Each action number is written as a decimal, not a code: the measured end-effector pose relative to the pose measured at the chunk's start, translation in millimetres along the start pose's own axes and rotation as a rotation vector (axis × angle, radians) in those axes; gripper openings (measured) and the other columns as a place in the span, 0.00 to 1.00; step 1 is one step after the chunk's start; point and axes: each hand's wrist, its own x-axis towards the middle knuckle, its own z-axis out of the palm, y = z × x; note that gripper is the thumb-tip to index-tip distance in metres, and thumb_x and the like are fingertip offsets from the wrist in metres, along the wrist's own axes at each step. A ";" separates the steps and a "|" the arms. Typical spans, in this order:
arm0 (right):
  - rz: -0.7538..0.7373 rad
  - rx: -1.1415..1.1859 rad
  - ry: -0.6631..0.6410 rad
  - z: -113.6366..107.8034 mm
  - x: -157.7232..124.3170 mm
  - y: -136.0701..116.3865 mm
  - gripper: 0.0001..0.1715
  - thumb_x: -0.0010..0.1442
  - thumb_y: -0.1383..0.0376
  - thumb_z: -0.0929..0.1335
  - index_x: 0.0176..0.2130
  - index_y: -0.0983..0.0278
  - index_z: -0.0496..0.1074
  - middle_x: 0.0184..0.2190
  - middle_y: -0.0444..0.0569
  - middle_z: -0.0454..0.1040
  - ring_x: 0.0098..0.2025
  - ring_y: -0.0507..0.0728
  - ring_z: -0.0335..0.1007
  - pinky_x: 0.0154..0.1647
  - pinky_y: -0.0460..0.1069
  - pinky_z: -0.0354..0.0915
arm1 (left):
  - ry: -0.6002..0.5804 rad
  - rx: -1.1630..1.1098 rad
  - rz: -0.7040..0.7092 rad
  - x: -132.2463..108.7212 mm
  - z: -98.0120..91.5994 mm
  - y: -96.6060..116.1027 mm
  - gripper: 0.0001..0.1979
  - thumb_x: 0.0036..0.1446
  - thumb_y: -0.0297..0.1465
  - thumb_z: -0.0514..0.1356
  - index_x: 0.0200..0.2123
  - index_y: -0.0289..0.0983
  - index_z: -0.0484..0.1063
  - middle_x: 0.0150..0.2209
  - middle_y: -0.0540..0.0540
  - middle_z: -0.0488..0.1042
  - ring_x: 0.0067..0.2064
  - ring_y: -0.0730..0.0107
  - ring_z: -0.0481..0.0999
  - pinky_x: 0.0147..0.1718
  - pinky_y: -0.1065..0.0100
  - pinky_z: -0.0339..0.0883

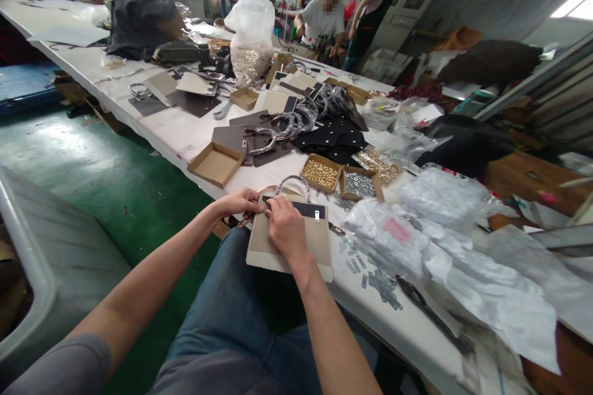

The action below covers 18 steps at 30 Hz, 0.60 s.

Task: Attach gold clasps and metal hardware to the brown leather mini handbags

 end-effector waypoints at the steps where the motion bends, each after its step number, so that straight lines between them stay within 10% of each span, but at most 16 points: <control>1: 0.001 0.011 -0.002 -0.5 0.0 0.6 0.19 0.79 0.64 0.64 0.64 0.58 0.75 0.60 0.60 0.79 0.62 0.72 0.73 0.64 0.66 0.72 | 0.000 -0.005 -0.001 -0.2 0.1 1.3 0.17 0.52 0.41 0.77 0.32 0.33 0.79 0.26 0.47 0.78 0.23 0.73 0.74 0.23 0.72 0.67; 18: 0.011 0.061 -0.006 -7.0 1.6 -0.3 0.18 0.79 0.63 0.64 0.61 0.56 0.78 0.59 0.57 0.80 0.62 0.71 0.73 0.65 0.66 0.72 | -0.003 0.009 -0.051 6.3 -4.3 1.9 0.18 0.49 0.38 0.79 0.24 0.36 0.75 0.22 0.48 0.75 0.22 0.72 0.73 0.22 0.71 0.70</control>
